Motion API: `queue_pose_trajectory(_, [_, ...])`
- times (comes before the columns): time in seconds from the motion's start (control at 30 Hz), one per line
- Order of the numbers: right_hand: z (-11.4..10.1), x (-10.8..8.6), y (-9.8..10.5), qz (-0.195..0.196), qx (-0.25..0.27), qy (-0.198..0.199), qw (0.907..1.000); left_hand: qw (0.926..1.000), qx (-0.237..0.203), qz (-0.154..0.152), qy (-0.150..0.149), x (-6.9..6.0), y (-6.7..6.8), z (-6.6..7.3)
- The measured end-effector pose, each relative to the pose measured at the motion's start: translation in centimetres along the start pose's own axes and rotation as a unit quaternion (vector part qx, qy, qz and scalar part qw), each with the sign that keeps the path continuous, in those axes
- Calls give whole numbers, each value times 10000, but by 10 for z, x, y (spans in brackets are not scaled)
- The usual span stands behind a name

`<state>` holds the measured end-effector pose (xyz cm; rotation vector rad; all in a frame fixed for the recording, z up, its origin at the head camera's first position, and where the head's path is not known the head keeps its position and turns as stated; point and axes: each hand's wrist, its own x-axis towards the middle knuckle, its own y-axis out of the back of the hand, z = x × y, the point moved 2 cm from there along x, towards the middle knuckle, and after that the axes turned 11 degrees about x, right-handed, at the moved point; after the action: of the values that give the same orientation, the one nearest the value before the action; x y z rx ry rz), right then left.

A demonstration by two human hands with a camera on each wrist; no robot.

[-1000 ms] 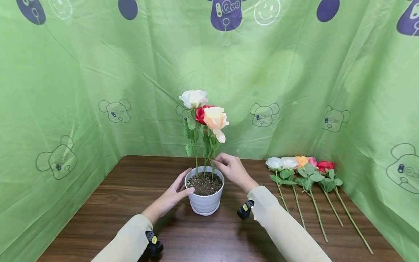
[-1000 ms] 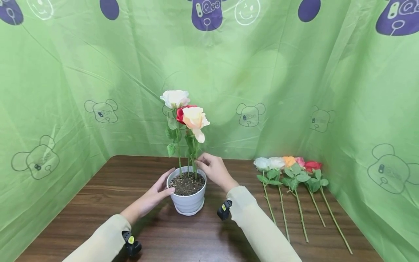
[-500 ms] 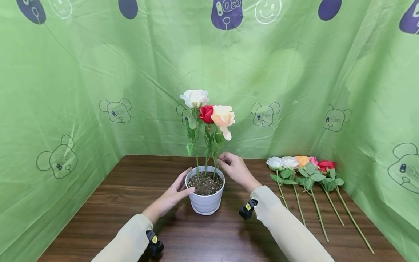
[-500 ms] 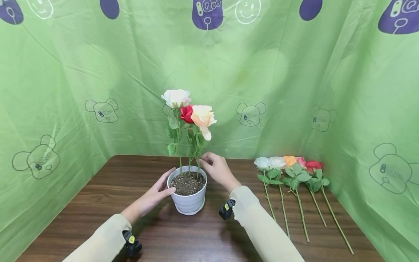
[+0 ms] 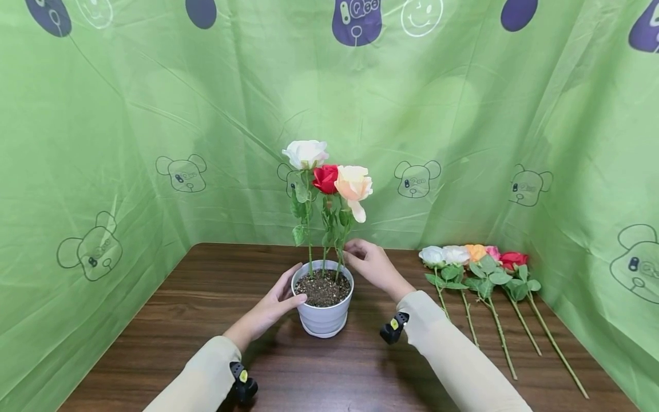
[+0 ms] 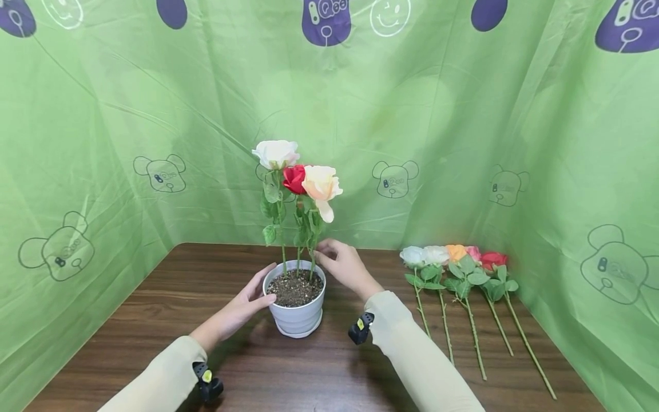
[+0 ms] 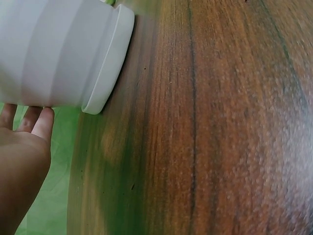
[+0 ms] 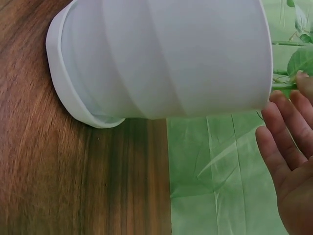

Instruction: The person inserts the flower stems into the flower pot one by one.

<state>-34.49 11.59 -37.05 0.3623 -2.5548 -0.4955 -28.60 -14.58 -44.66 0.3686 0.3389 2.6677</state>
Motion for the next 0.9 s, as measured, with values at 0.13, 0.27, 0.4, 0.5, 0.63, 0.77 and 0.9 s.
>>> queue_pose_trajectory(0.13, [-1, -1, 4, -109, 38, -14, 9999, 10000, 10, -8, -14, -1, 1, 1])
queue_pose_trajectory(0.27, [-3, -4, 8, -182, 37, -61, 9998, 10000, -23, -3, 4, -1, 1, 0])
queue_pose_trajectory(0.4, [0, -10, 14, -219, -67, -133, 9996, 10000, -30, -3, 12, -1, 0, 0])
queue_pose_trajectory(0.5, [3, -14, 19, -279, -114, -174, 9994, 10000, 0, 13, 12, -2, 1, 2])
queue_pose_trajectory(0.63, [5, -20, 26, -361, -206, -218, 9989, 10000, 5, 32, 16, -2, 0, 2])
queue_pose_trajectory(0.77, [9, -28, 36, -483, -328, -229, 9980, 10000, -16, 30, 25, -1, 0, 1])
queue_pose_trajectory(0.9, [14, -36, 47, -587, -346, -323, 9972, 10000, -13, 10, 26, -1, 0, 1])
